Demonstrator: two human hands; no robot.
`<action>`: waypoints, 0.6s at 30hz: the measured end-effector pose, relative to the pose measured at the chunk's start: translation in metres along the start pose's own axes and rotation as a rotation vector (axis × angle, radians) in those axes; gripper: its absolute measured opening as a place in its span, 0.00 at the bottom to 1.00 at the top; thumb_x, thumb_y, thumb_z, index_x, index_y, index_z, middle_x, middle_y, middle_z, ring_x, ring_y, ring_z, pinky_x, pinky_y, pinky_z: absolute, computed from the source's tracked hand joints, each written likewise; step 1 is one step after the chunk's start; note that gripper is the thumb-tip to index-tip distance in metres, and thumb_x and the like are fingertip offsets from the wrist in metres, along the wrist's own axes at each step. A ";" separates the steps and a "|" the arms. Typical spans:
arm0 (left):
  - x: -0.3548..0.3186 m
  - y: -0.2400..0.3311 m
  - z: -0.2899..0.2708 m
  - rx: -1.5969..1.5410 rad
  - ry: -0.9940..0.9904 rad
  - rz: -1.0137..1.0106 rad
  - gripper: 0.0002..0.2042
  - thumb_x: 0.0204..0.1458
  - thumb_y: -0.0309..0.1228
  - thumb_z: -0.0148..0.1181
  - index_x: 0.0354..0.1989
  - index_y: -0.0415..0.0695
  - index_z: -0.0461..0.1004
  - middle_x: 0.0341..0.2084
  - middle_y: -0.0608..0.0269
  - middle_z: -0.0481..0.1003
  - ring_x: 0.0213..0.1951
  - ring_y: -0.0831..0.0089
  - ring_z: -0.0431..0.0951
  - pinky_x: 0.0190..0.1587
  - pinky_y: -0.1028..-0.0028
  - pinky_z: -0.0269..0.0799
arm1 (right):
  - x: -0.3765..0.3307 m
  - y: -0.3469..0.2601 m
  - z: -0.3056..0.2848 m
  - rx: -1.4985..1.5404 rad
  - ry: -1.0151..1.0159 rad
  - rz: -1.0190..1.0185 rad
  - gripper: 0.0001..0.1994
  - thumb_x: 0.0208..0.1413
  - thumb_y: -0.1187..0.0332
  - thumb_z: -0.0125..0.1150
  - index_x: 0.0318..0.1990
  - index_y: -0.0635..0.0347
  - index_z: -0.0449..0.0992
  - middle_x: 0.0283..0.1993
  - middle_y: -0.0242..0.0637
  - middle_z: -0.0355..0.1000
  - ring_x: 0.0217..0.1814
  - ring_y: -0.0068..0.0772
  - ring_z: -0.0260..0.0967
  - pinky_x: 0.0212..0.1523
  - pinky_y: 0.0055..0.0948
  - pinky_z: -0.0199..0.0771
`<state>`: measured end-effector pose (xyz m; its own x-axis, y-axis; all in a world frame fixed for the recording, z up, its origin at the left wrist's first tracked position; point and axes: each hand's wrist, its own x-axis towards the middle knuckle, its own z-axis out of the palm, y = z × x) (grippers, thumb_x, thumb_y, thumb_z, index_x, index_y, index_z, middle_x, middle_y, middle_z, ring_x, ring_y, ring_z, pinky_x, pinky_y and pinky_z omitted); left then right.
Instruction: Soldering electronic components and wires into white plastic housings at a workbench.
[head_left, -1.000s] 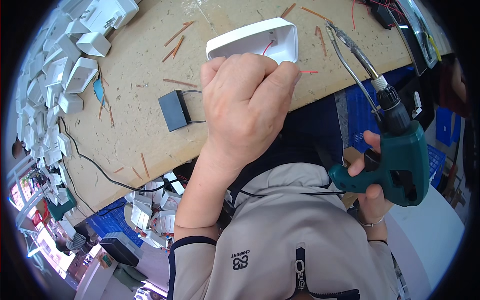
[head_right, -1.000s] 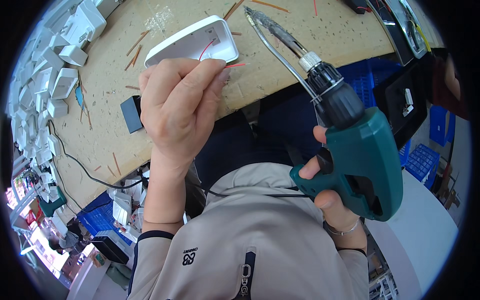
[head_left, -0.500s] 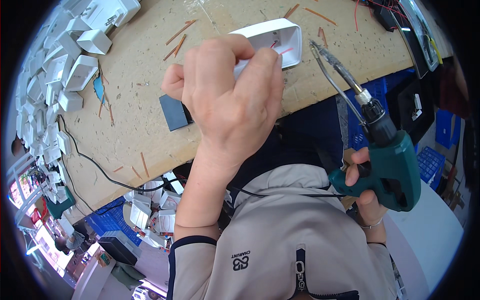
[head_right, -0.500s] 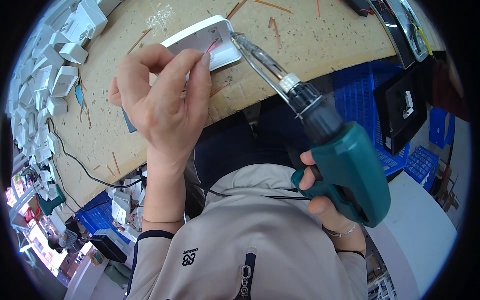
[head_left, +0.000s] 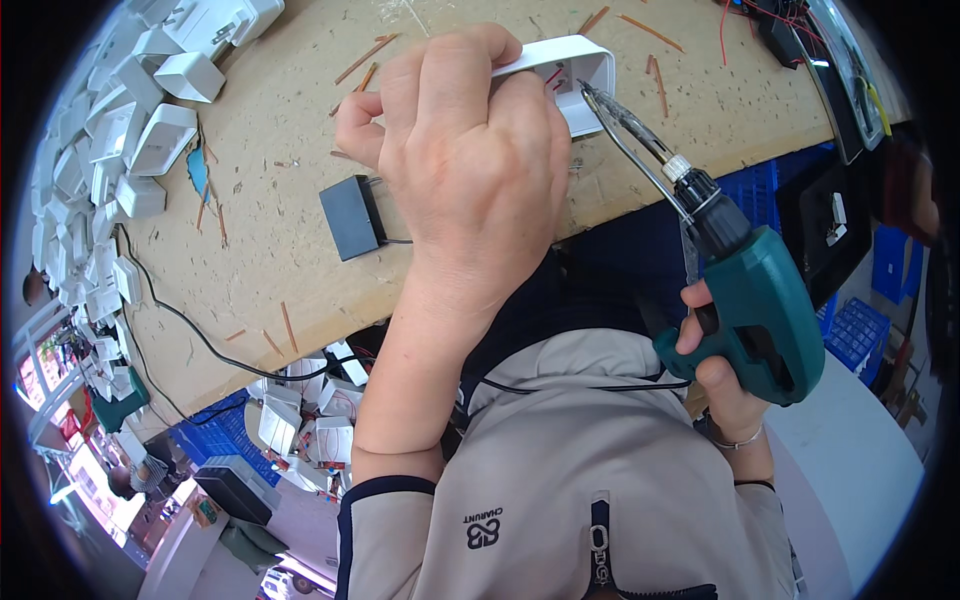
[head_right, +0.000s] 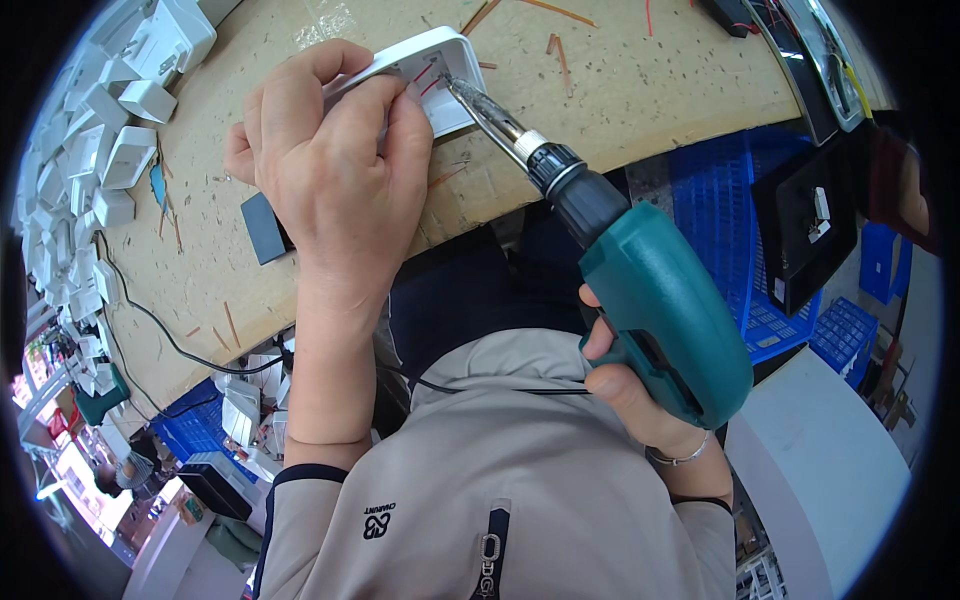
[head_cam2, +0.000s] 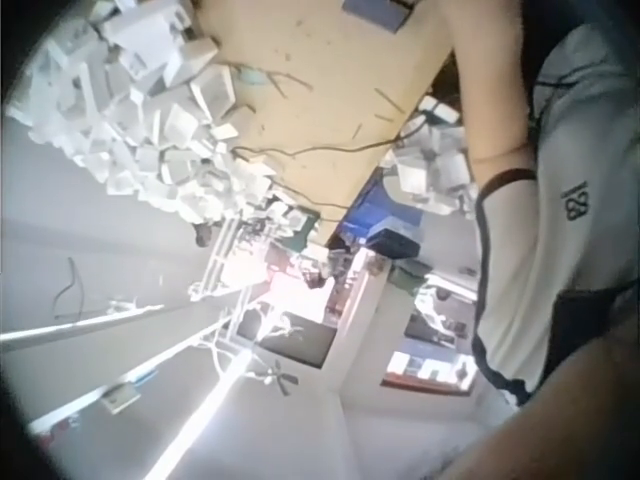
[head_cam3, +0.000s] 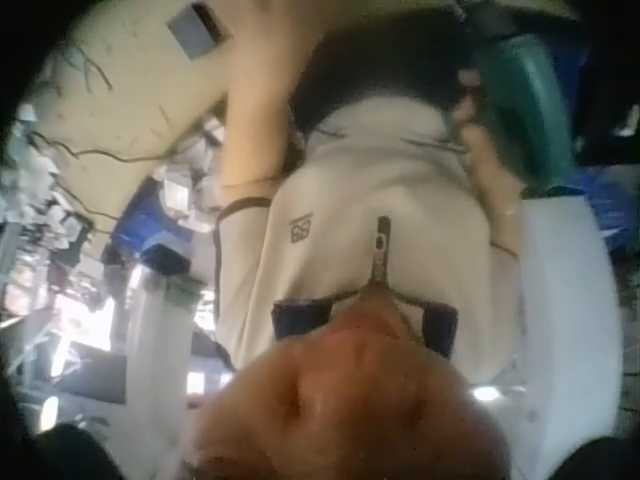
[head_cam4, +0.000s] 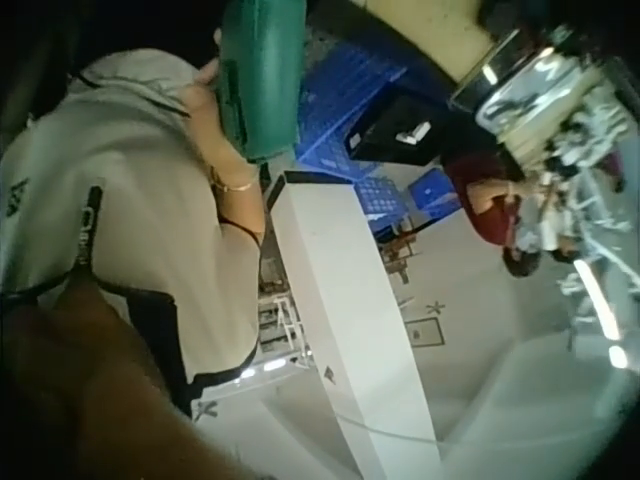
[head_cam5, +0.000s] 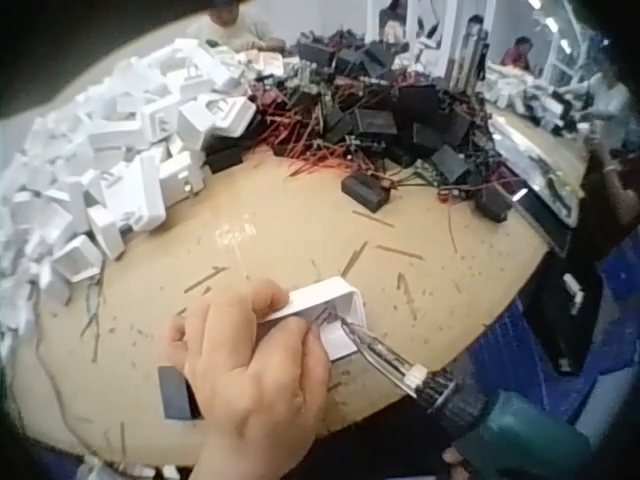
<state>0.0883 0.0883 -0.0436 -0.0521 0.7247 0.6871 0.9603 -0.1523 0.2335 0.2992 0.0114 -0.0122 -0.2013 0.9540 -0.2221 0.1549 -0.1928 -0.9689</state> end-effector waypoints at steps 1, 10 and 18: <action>0.000 0.000 0.000 0.001 -0.001 -0.001 0.02 0.33 0.27 0.59 0.18 0.44 0.75 0.30 0.70 0.70 0.34 0.73 0.66 0.41 0.71 0.48 | 0.001 -0.001 0.001 -0.005 0.029 0.006 0.35 0.38 0.48 0.64 0.46 0.70 0.64 0.38 0.40 0.67 0.27 0.21 0.64 0.26 0.19 0.65; 0.001 -0.001 0.002 -0.012 0.011 0.003 0.02 0.33 0.26 0.59 0.18 0.43 0.74 0.29 0.69 0.70 0.34 0.73 0.66 0.41 0.72 0.48 | 0.008 0.000 0.002 0.027 0.000 -0.001 0.34 0.39 0.52 0.65 0.48 0.69 0.62 0.40 0.43 0.66 0.27 0.22 0.65 0.26 0.19 0.65; 0.002 -0.003 0.001 -0.030 -0.004 0.020 0.02 0.32 0.26 0.58 0.18 0.43 0.74 0.29 0.69 0.69 0.33 0.72 0.66 0.40 0.71 0.48 | 0.013 -0.003 0.005 0.024 0.011 0.010 0.33 0.39 0.53 0.65 0.48 0.69 0.61 0.39 0.43 0.66 0.27 0.23 0.64 0.27 0.20 0.65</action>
<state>0.0858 0.0908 -0.0442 -0.0316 0.7241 0.6890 0.9526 -0.1868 0.2400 0.2910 0.0227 -0.0127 -0.1886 0.9545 -0.2310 0.1335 -0.2081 -0.9689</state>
